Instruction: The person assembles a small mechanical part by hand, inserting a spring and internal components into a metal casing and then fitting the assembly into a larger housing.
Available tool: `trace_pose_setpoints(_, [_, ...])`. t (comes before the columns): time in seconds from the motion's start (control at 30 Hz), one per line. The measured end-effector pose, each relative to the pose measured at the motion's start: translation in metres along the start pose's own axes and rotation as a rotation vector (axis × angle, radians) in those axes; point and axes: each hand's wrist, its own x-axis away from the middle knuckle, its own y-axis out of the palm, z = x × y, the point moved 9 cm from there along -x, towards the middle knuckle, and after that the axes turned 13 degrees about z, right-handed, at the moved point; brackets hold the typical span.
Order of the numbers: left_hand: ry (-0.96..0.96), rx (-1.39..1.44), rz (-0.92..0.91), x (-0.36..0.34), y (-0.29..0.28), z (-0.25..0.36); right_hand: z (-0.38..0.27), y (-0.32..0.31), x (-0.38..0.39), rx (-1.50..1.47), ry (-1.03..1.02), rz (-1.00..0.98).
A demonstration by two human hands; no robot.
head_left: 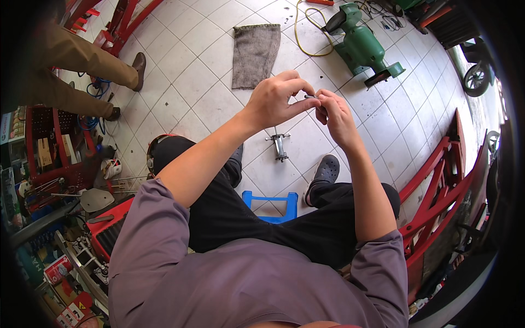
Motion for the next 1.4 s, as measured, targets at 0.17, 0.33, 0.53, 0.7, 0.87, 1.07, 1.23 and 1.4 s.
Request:
trace_pose_setpoints(0.17, [-0.01,0.042,0.014,-0.005,-0.002,0.007,-0.001,-0.008,-0.003,-0.02,-0.045,0.05])
trace_pose_setpoints(0.33, [0.001,-0.055,-0.077,0.004,0.006,-0.004,-0.005,-0.011,-0.004,-0.012,-0.069,0.1])
trace_pose_setpoints(0.53, [-0.019,0.011,-0.045,0.001,0.005,-0.001,-0.006,-0.013,-0.004,0.007,-0.099,0.108])
trace_pose_setpoints(0.7, [-0.07,-0.055,-0.143,0.008,0.011,-0.006,-0.006,-0.018,-0.006,-0.012,-0.097,0.134])
trace_pose_setpoints(0.87, [-0.035,0.04,-0.032,-0.001,0.005,0.005,-0.006,-0.018,-0.006,0.001,-0.106,0.148])
trace_pose_setpoints(1.07, [-0.149,0.04,-0.083,0.006,0.009,-0.001,-0.007,-0.024,-0.008,0.011,-0.119,0.182])
trace_pose_setpoints(1.23, [0.079,0.027,-0.062,0.007,0.011,0.003,-0.006,-0.023,-0.008,-0.006,-0.115,0.189])
trace_pose_setpoints(1.4, [-0.114,-0.018,-0.113,0.005,0.01,-0.005,-0.008,-0.025,-0.007,0.008,-0.108,0.2])
